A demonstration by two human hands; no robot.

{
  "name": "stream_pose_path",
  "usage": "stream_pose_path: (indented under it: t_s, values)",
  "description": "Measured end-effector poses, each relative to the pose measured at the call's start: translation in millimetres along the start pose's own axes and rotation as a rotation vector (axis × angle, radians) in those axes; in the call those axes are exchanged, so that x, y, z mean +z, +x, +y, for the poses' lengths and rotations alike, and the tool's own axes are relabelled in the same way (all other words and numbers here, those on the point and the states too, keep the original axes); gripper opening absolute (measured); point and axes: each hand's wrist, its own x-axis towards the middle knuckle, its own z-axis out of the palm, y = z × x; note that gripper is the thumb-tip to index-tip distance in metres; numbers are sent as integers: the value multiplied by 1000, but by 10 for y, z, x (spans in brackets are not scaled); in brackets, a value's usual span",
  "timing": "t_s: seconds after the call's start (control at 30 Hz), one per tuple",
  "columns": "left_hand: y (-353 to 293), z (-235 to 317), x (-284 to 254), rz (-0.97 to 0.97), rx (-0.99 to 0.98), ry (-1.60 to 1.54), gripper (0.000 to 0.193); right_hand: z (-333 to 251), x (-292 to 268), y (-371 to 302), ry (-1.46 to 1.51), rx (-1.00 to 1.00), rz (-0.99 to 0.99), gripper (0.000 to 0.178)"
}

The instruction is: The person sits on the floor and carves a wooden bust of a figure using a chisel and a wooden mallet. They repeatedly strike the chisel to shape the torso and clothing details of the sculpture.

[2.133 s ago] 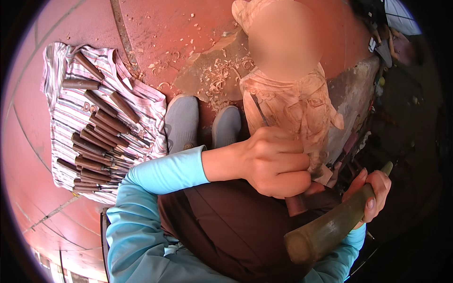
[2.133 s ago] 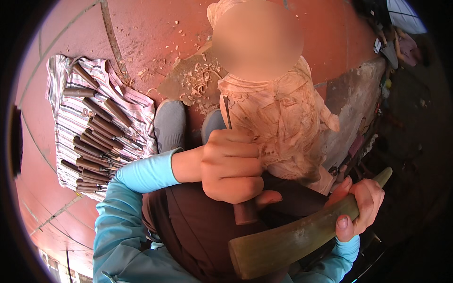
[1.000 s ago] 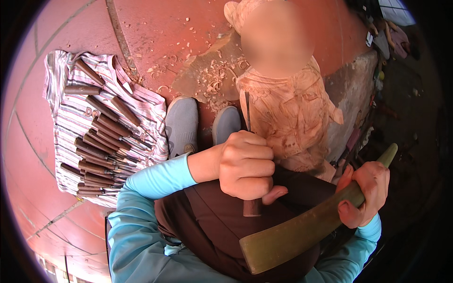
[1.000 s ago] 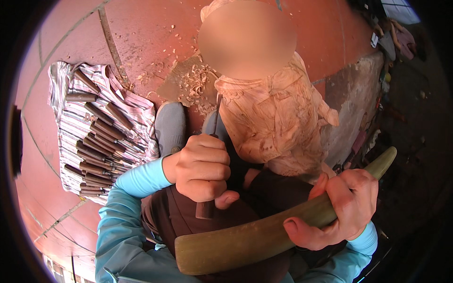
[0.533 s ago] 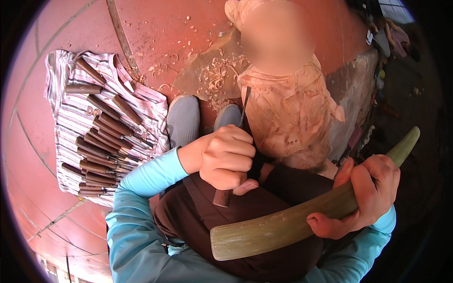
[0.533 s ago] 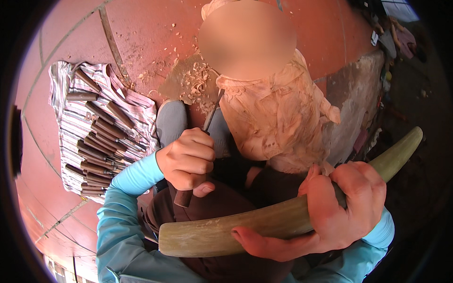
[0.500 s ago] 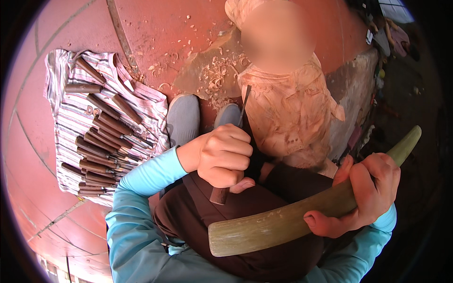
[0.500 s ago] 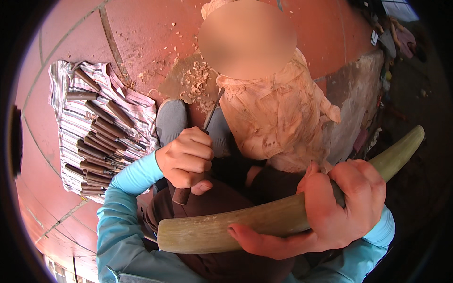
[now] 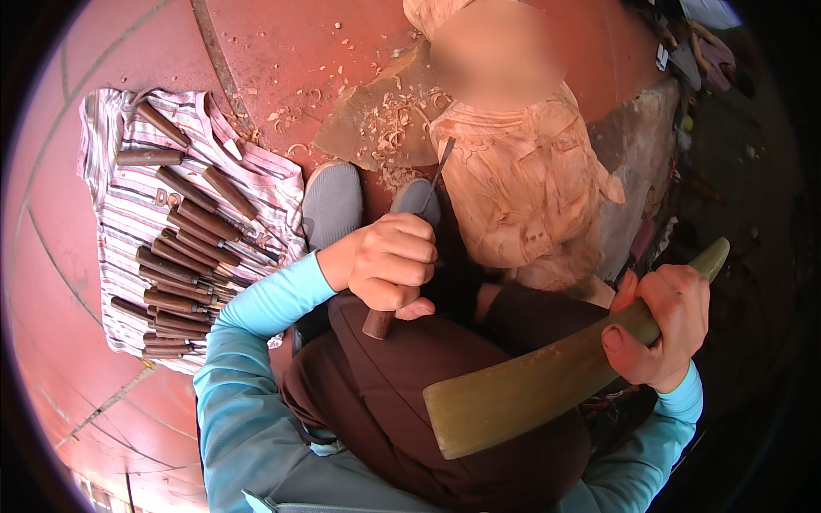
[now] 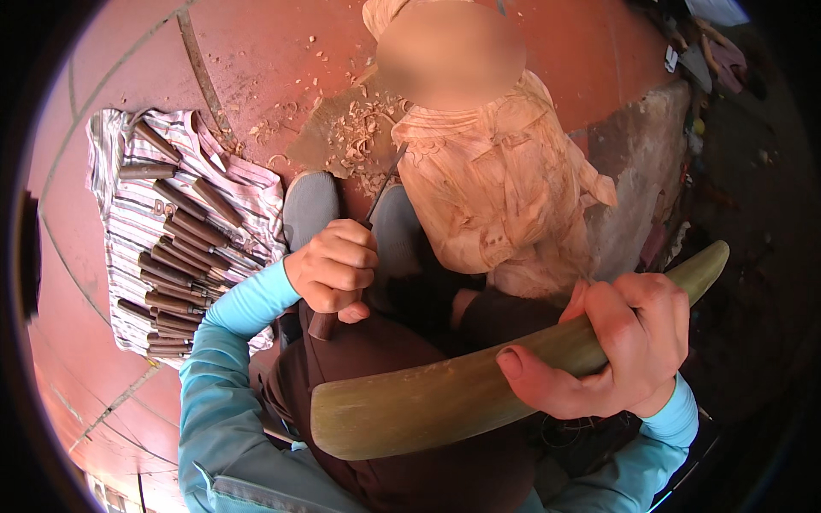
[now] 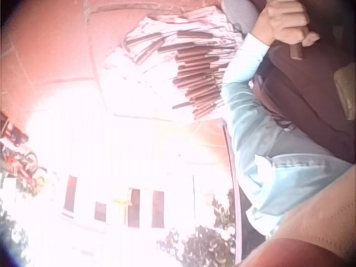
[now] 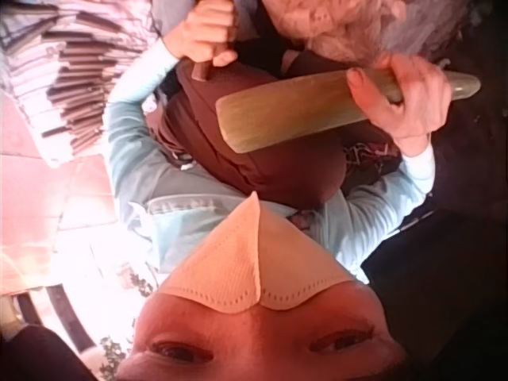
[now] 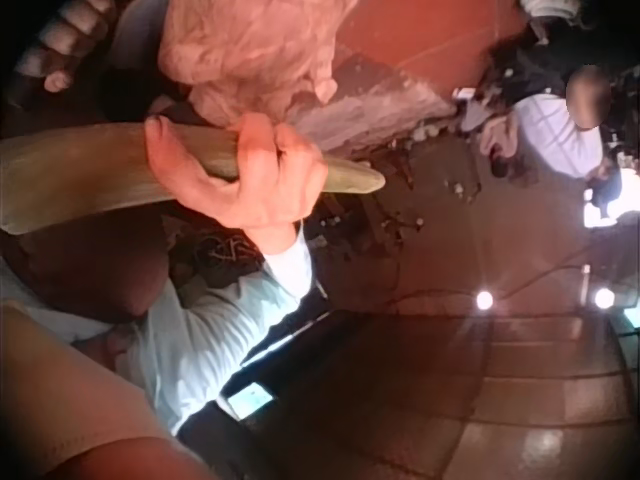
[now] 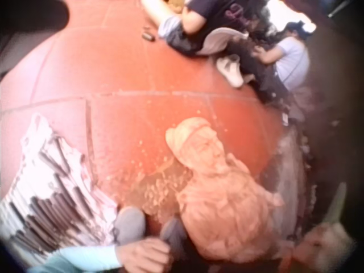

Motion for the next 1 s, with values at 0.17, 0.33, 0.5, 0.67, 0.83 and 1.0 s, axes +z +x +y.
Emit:
stream_pose_path:
  t_s: [0.17,0.33,0.5,0.67,0.83,1.0]
  values:
    - [-115,-22,-51,-87,59,14,35,-57,80,-159,23,102,25,62]
    - [-213,-42,-165,-239,119,57,37,-75,137,-251,34,142,42,66]
    - [-156,-69,-225,-368,185,87,35,-92,171,-354,32,182,33,66]
    - [200,-25,-290,-302,222,485,34,-6,168,-561,74,263,29,63]
    - [379,116,-48,-249,-523,926,28,192,255,-850,43,389,95,64]
    - [251,168,-53,-559,-1111,728,31,283,585,-1339,173,795,150,57]
